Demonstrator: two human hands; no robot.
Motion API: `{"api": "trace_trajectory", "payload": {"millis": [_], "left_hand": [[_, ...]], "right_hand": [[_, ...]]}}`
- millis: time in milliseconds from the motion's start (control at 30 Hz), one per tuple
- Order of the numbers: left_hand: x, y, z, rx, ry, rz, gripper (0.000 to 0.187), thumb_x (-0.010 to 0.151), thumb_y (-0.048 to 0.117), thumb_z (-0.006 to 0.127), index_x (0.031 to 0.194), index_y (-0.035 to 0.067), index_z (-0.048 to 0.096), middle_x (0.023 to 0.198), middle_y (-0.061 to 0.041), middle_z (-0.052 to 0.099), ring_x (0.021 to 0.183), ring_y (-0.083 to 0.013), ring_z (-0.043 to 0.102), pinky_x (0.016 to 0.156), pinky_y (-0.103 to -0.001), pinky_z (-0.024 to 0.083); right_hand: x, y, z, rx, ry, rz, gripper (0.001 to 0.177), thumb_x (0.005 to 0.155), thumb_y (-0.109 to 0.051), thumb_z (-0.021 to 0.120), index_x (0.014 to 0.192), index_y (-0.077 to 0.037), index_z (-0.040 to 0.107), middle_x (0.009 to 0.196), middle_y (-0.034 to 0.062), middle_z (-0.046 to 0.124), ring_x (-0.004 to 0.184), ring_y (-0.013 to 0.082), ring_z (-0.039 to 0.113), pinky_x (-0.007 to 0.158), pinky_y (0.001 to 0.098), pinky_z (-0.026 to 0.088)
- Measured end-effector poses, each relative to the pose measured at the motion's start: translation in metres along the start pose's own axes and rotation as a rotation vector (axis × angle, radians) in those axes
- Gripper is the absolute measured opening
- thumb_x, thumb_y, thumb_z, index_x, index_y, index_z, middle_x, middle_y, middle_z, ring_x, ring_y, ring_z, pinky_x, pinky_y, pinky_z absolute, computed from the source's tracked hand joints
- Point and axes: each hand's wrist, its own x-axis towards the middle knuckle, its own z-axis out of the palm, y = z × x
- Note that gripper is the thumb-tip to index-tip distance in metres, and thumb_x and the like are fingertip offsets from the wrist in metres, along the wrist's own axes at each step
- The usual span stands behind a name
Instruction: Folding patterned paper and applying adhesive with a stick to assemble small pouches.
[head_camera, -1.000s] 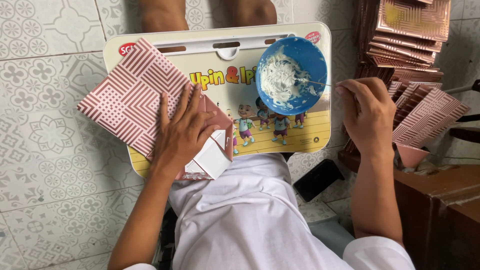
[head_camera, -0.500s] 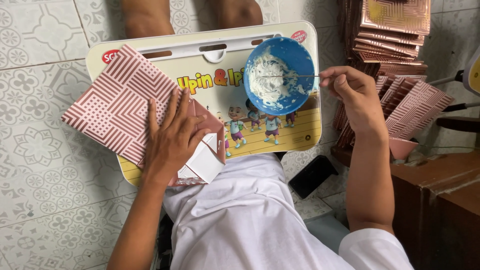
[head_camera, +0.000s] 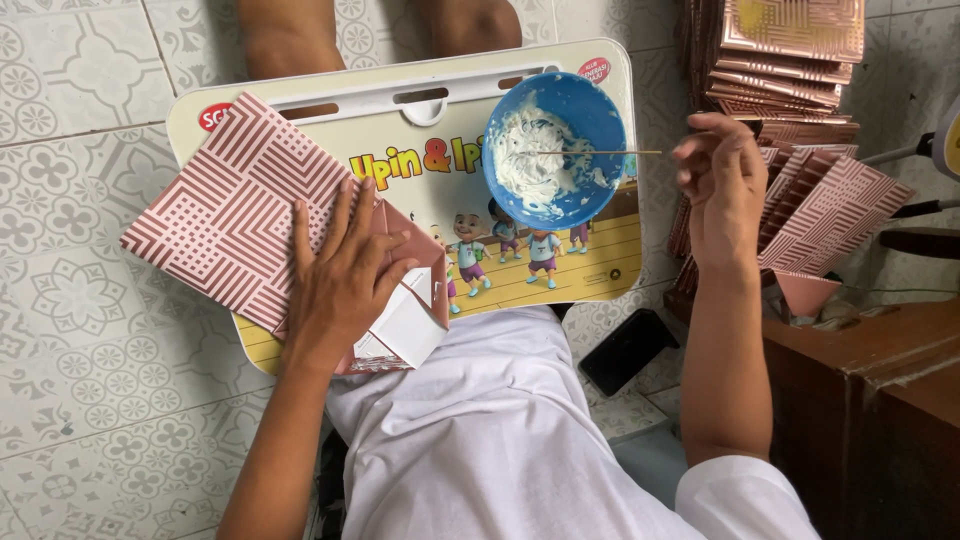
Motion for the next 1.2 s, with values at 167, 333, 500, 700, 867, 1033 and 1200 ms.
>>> {"api": "trace_trajectory", "payload": {"millis": [167, 333, 500, 700, 867, 1033, 1200], "left_hand": [[0.002, 0.002, -0.005, -0.009, -0.020, -0.001, 0.032, 0.106, 0.048, 0.060, 0.121, 0.020, 0.063, 0.163, -0.017, 0.048, 0.154, -0.0355, 0.037, 0.122, -0.067, 0.011], [0.001, 0.001, -0.003, -0.006, -0.044, -0.009, 0.032, 0.106, 0.048, 0.060, 0.122, 0.021, 0.063, 0.165, -0.017, 0.045, 0.155, -0.0358, 0.036, 0.122, -0.068, 0.011], [0.001, 0.002, -0.002, 0.000, -0.038, -0.006, 0.031, 0.107, 0.047, 0.060, 0.123, 0.021, 0.063, 0.165, -0.017, 0.046, 0.154, -0.0363, 0.037, 0.122, -0.067, 0.010], [0.001, 0.001, -0.001, -0.011, -0.021, -0.002, 0.032, 0.105, 0.049, 0.060, 0.121, 0.021, 0.063, 0.164, -0.017, 0.047, 0.154, -0.0365, 0.037, 0.121, -0.068, 0.011], [0.001, 0.000, 0.001, 0.007, -0.016, 0.002, 0.032, 0.105, 0.049, 0.060, 0.122, 0.022, 0.063, 0.163, -0.017, 0.048, 0.153, -0.0362, 0.038, 0.121, -0.068, 0.012], [0.000, -0.001, 0.002, 0.017, 0.001, 0.008, 0.033, 0.105, 0.050, 0.061, 0.122, 0.022, 0.063, 0.162, -0.017, 0.048, 0.153, -0.0366, 0.039, 0.121, -0.069, 0.014], [-0.001, -0.003, 0.006, 0.006, 0.017, 0.002, 0.033, 0.105, 0.051, 0.060, 0.120, 0.023, 0.064, 0.163, -0.016, 0.048, 0.153, -0.0350, 0.039, 0.121, -0.068, 0.014]], "right_hand": [[-0.002, 0.022, 0.005, -0.426, 0.039, -0.130, 0.027, 0.110, -0.008, 0.066, 0.134, -0.002, 0.059, 0.097, 0.0132, 0.064, 0.080, 0.0204, 0.054, 0.071, 0.0303, 0.042], [-0.004, 0.029, 0.004, -0.648, -0.012, -0.294, 0.045, 0.096, -0.009, 0.089, 0.132, -0.005, 0.061, 0.097, 0.0119, 0.067, 0.075, 0.0245, 0.055, 0.065, 0.0367, 0.042], [-0.012, 0.009, 0.007, -0.589, -0.075, -0.229, 0.043, 0.098, 0.001, 0.082, 0.132, -0.004, 0.057, 0.102, 0.0147, 0.068, 0.078, 0.0268, 0.056, 0.069, 0.0397, 0.041], [-0.012, 0.000, -0.005, -0.571, -0.047, -0.238, 0.024, 0.122, -0.018, 0.047, 0.134, -0.001, 0.058, 0.092, 0.0150, 0.070, 0.075, 0.0224, 0.060, 0.066, 0.0326, 0.042], [0.003, -0.012, 0.008, -0.654, -0.089, -0.535, 0.057, 0.113, -0.049, 0.051, 0.133, 0.003, 0.062, 0.102, 0.0204, 0.070, 0.074, 0.0272, 0.067, 0.058, 0.0340, 0.045], [0.006, -0.031, 0.025, -0.748, -0.186, -0.630, 0.033, 0.104, -0.023, 0.083, 0.120, 0.004, 0.072, 0.095, 0.0147, 0.066, 0.063, 0.0223, 0.063, 0.049, 0.0292, 0.042], [0.000, -0.065, 0.051, -0.910, -0.371, -0.621, 0.018, 0.100, -0.005, 0.081, 0.114, 0.006, 0.075, 0.088, 0.0180, 0.066, 0.062, 0.0230, 0.059, 0.052, 0.0309, 0.045]]}}
